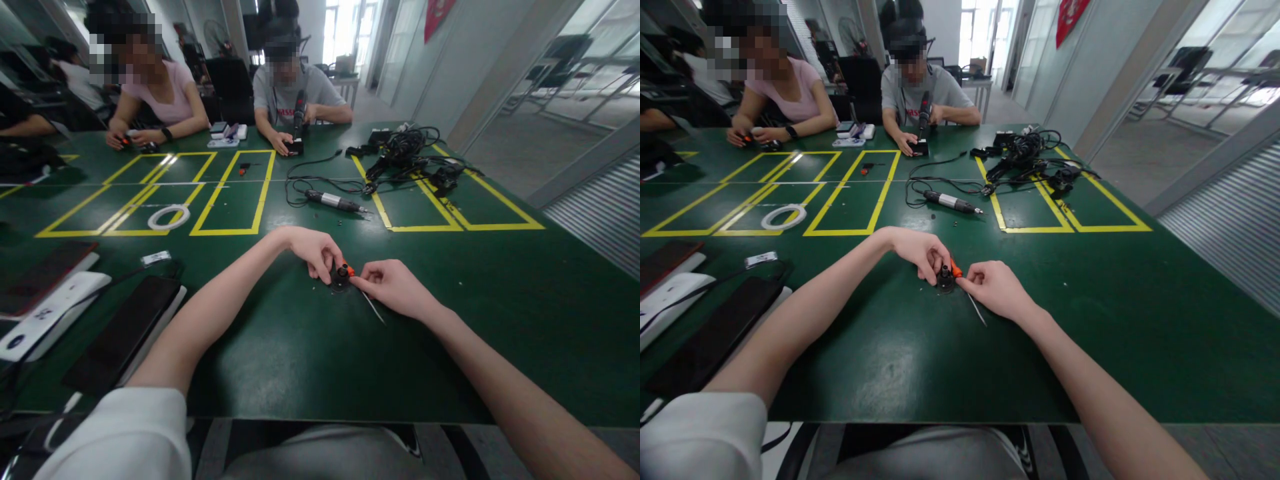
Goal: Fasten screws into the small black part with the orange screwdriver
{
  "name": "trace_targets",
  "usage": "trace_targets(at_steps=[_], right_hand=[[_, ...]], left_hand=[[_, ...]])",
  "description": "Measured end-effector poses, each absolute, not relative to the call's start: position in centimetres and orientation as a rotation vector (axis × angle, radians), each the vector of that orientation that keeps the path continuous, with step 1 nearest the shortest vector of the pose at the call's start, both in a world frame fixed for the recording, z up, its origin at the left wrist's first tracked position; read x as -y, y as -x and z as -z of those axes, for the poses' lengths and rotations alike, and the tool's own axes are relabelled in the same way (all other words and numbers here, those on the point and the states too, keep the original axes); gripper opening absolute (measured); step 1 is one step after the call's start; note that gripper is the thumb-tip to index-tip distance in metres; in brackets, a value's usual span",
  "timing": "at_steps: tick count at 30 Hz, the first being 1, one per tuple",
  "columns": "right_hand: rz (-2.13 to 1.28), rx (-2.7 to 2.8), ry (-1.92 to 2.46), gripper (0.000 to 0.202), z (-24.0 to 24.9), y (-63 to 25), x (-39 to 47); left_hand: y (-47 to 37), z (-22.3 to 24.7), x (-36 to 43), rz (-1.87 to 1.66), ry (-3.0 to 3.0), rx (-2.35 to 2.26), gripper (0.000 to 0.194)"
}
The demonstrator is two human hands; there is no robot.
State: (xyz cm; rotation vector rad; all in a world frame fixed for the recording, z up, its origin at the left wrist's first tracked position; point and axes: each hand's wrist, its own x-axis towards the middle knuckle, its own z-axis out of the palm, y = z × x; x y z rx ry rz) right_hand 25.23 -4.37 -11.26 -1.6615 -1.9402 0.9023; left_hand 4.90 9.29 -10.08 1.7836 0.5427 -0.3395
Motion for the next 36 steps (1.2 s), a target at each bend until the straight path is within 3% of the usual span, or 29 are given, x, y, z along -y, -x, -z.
trace_targets(at_steps=[3, 8, 12, 16, 30, 36], right_hand=[[-0.851, 2.025, 1.585, 0.036, 11.3, -25.3, 4.4], [-0.714, 2.076, 1.356, 0.011, 11.5, -25.6, 4.3], [-0.535, 2.140, 1.140, 0.037, 12.3, -25.5, 4.3], [-0.478, 2.171, 1.145, 0.025, 13.2, -25.1, 4.0], [-0.580, 1.852, 1.251, 0.024, 11.9, -24.4, 4.9], [-0.507, 1.870, 1.227, 0.021, 11.4, -24.1, 5.7]], left_hand=[[-4.3, 9.5, -9.8, 0.320, -1.854, -0.661, 0.047], [-4.0, 6.7, -8.8, 0.394, -2.004, -0.646, 0.047], [-5.1, 4.6, -6.5, 0.471, -2.292, -0.748, 0.049], [-6.3, 4.4, -4.7, 0.597, -2.549, -0.853, 0.044], [-4.7, -0.2, -2.6, 0.043, -2.734, -0.778, 0.047], [-5.3, 0.0, -1.3, 0.091, -2.812, -0.725, 0.027]])
